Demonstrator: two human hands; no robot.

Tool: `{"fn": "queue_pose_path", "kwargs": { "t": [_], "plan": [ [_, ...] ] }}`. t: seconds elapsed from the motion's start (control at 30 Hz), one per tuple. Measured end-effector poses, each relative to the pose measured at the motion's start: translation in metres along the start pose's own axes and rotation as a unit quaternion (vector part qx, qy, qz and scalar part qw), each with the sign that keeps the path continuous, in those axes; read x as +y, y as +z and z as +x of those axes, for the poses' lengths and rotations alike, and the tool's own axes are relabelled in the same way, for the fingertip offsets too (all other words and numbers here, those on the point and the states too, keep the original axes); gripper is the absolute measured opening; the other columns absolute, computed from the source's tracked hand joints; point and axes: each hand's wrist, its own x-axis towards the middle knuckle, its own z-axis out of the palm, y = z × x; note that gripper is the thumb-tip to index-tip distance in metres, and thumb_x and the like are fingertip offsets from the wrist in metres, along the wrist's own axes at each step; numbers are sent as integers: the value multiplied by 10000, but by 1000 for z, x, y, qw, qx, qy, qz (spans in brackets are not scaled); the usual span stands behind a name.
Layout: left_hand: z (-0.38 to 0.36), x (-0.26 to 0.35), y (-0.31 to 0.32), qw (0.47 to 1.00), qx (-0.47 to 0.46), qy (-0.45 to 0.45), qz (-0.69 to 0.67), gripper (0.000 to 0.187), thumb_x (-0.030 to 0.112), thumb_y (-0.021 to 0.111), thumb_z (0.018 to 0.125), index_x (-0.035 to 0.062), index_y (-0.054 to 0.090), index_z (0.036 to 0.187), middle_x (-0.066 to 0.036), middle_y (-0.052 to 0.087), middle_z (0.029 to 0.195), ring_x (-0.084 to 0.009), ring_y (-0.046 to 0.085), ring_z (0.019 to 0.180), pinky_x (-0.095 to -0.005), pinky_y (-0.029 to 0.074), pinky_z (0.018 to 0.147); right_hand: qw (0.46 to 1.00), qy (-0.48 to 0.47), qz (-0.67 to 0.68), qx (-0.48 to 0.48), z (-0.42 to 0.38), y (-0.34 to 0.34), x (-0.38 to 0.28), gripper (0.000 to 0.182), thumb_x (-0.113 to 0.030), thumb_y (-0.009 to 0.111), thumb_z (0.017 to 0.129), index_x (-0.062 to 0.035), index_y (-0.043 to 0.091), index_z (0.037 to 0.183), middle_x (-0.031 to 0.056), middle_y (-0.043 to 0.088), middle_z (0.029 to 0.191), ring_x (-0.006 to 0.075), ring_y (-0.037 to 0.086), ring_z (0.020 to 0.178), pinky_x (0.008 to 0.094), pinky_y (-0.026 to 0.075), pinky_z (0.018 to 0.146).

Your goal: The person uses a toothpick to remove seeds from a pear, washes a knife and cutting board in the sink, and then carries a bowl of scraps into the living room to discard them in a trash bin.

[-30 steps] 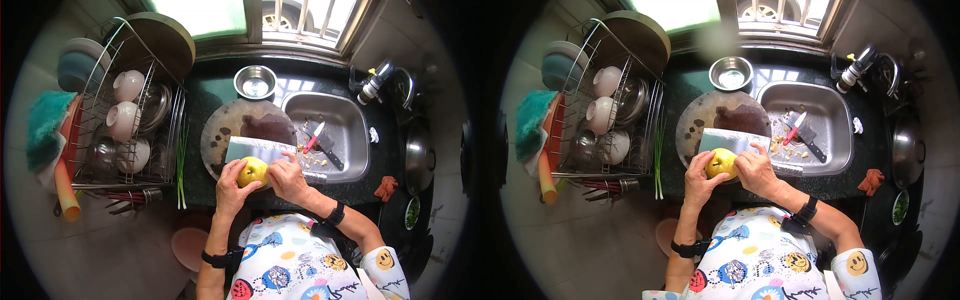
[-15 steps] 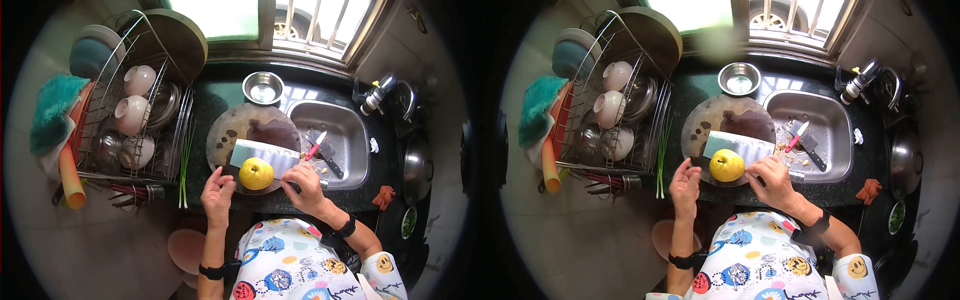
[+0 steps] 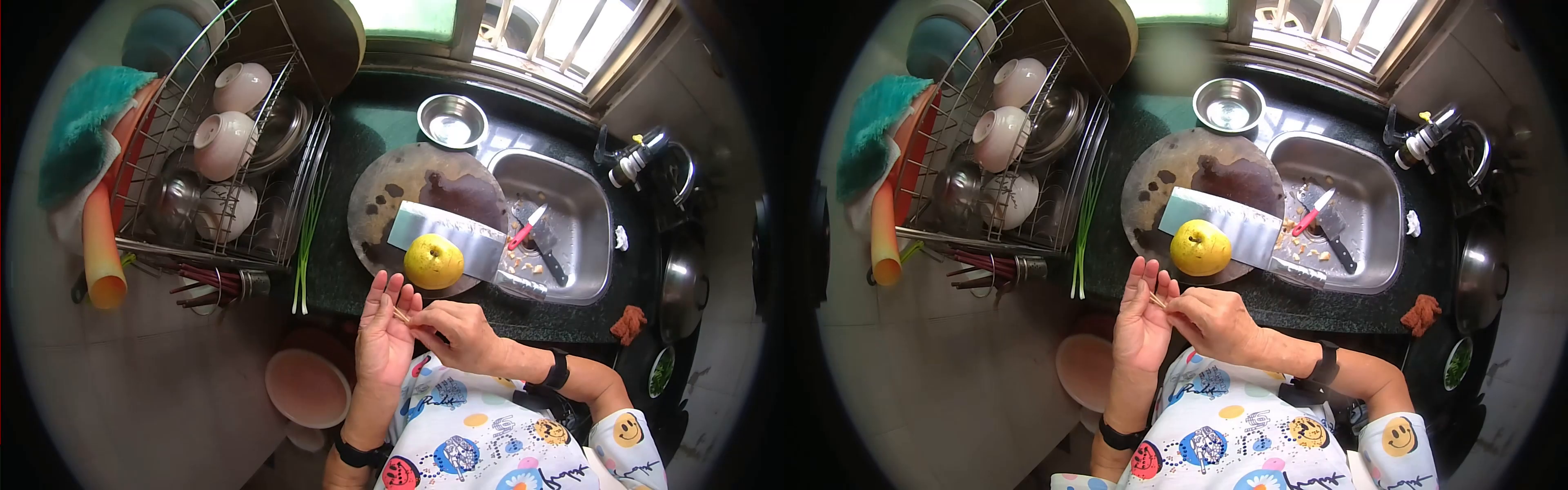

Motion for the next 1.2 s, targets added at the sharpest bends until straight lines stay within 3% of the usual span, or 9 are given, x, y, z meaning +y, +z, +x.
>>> {"fn": "queue_pose_path", "kwargs": {
  "t": [0.17, 0.4, 0.57, 0.7, 0.77, 0.8, 0.83, 1.03, 1.2],
  "plan": [
    [-6, -3, 1, 996, -45, 5, 75, 388, 80, 491, 987, 55, 439, 1370, -125, 506, 1352, -259, 494, 1253, -433, 404, 1079, 989, 139, 46, -7, -2, -3, -2, 135, -7, 680, 748, -15, 620, 868, 127, 609, 723, 277, 626, 609, 339, 502, 549],
    [-10, -5, 13, 956, -30, 31, 290, 369, 83, 487, 992, -20, 471, 1346, -211, 571, 1271, -285, 597, 1148, -397, 492, 993, 968, 226, 106, -33, -3, -23, 2, 98, -34, 673, 819, 2, 624, 896, 91, 640, 743, 166, 646, 646, 291, 499, 574],
    [-11, -10, 14, 943, -45, -4, 330, 339, 75, 478, 993, -26, 508, 1315, -213, 578, 1272, -284, 618, 1117, -391, 506, 970, 862, 346, 370, 40, -3, -38, 16, 83, -74, 662, 898, 0, 634, 925, 14, 656, 821, 59, 606, 738, 223, 512, 673],
    [-7, -13, 15, 932, -32, 9, 360, 325, 80, 481, 993, -21, 531, 1298, -193, 599, 1249, -220, 662, 981, -324, 542, 869, 830, 339, 436, 77, 4, -57, 27, 97, -59, 664, 894, 7, 636, 960, 47, 671, 920, 83, 634, 820, 225, 525, 733],
    [-1, -9, 5, 897, -28, 82, 434, 298, 67, 453, 1000, -15, 574, 1261, -159, 627, 1203, -94, 592, 737, -220, 503, 678, 842, 330, 416, 98, 20, -71, 32, 83, -10, 646, 882, 23, 632, 957, 83, 677, 957, 106, 652, 865, 252, 546, 787],
    [2, -10, 7, 875, 27, 120, 468, 284, 30, 528, 955, -6, 609, 1225, -79, 647, 1072, -28, 398, 603, -172, 372, 550, 865, 308, 381, 106, 27, -76, 40, 82, 4, 644, 872, 27, 629, 949, 90, 679, 956, 113, 656, 868, 252, 548, 788],
    [6, -11, 7, 875, 31, 120, 467, 284, 30, 528, 955, -6, 609, 1225, -79, 647, 1072, -28, 398, 603, -172, 372, 550, 887, 284, 346, 113, 34, -80, 47, 82, 17, 641, 862, 31, 626, 942, 97, 680, 955, 120, 660, 871, 252, 550, 788],
    [27, -14, 20, 615, 55, 258, 743, 675, 144, 894, 603, 80, 627, 1219, -28, 575, 989, -93, 445, 629, -234, 377, 526, 980, 175, 86, 27, 72, -82, 75, 76, 34, 656, 802, 18, 616, 864, 104, 672, 786, 167, 691, 720, 269, 540, 642],
    [39, -18, 18, 602, 41, 255, 755, 756, 161, 913, 560, 69, 594, 1238, -46, 533, 1061, -124, 505, 763, -252, 418, 569, 997, 58, 42, -38, 88, -69, 88, 143, 46, 679, 740, 7, 606, 857, 144, 635, 760, 268, 673, 694, 318, 520, 599]
  ]
}}
